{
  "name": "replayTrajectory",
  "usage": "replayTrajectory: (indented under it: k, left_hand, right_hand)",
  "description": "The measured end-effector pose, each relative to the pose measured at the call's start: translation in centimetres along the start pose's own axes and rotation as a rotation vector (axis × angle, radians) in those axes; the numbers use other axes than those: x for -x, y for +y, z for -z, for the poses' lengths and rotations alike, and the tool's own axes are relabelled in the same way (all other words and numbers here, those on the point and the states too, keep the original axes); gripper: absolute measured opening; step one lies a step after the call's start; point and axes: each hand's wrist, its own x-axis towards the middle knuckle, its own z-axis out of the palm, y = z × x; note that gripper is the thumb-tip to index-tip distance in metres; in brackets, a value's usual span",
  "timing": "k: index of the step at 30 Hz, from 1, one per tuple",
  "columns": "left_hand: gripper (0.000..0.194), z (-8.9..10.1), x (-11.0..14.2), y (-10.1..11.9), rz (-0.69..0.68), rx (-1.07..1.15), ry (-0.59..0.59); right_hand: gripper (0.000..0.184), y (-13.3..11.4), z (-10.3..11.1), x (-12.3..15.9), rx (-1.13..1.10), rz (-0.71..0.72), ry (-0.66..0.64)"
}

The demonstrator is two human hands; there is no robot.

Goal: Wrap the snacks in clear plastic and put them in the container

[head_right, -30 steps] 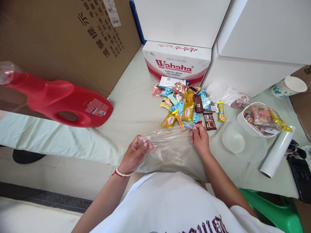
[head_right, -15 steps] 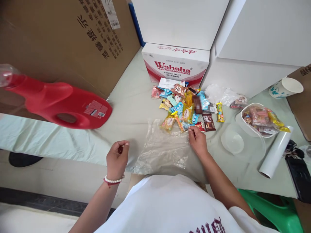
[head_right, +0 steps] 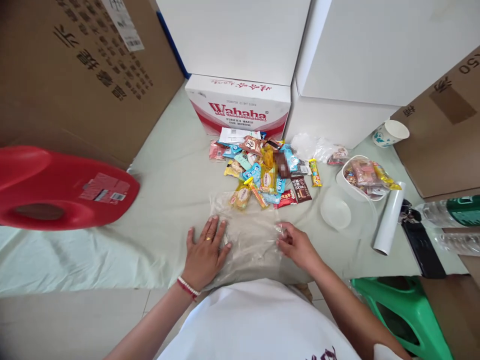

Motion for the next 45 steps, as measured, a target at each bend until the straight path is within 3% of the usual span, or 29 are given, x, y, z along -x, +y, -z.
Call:
replayTrajectory:
  k: [3,5,7,10,13,15,18,20,22,25,27,29,32,36,38,40,43,45]
  left_hand:
    - [0.075,0.2,0.9,-1.1,-0.043,-0.021,-0.003]
    - [0.081,0.2,1.3,-1.5,-0.072,-0.042,-0.005]
    - [0.083,0.2,1.5,-1.5,-0.084,-0.066,-0.001]
    - [0.083,0.0,1.6,-1.3,-0.084,-0.094,0.013]
    - [0.083,0.0,1.5,-1.0,-0.083,-0.114,0.017]
    - [0.082,0.0,1.6,-0.9,-0.077,-0.124,0.015]
    - [0.080,0.0,1.8,-0.9,-0.081,-0.131,0.023]
    - [0.078,0.0,1.9,-0.7,-0.090,-0.129,0.034]
    - [0.078,-0.1,2.1,-0.5,-0.093,-0.124,0.044]
    - [0.080,-0.2,2.5,-0.1,-0.096,-0.117,0.055]
    - [0.080,-0.3,2.9,0.0,-0.106,-0.119,0.058]
    - [0.078,-0.4,3.4,-0.1,-0.109,-0.123,0.061]
    - [0.069,-0.3,3.9,-0.6,-0.073,-0.129,0.070]
    - [0.065,0.0,4.2,-0.9,-0.015,-0.130,0.056]
    - [0.070,0.1,4.2,-0.8,-0.005,-0.127,0.045]
    - [0.073,0.3,4.2,-0.8,-0.015,-0.122,0.034]
    - [0.072,0.4,4.2,-1.0,-0.039,-0.107,0.030]
    - [0.070,0.4,4.3,-1.2,-0.035,-0.098,0.040]
  right_hand:
    - [0.032,-0.1,3.5,0.7,0.130,-0.014,-0.026]
    - [0.030,-1.5,5.4,-0.3,0.302,0.063,0.073]
    - [0.034,-3.8,5.9,-2.6,0.435,0.188,0.249]
    - [0.041,-7.5,3.5,-7.5,0.519,0.276,0.446]
    - [0.051,-9.6,0.2,-11.6,0.642,0.239,0.468]
    - [0.046,-10.0,-0.6,-12.8,0.695,0.240,0.456]
    - [0.034,-10.0,0.8,-11.5,0.595,0.285,0.505]
    - [0.032,-9.9,2.0,-9.0,0.450,0.366,0.552]
    - [0.034,-9.8,2.1,-5.8,0.309,0.465,0.518]
    - [0.035,-9.0,-0.9,-1.4,0.228,0.522,0.245]
    - [0.029,-7.5,-3.8,0.2,0.307,0.466,0.029]
    - [0.023,-5.4,-5.7,0.5,0.407,0.373,-0.053]
    - [0.024,-2.0,-5.3,-0.5,0.428,0.269,0.065]
    - [0.032,-0.2,-1.6,-0.8,0.373,0.261,0.237]
    - [0.041,-0.8,-0.8,-0.3,0.413,0.381,0.300]
    - [0.050,-1.9,-1.3,0.0,0.538,0.599,0.332]
    - [0.051,-3.1,-4.2,-0.4,0.787,0.917,0.288]
    - [0.049,-3.0,-6.4,-1.1,0.945,1.025,0.177]
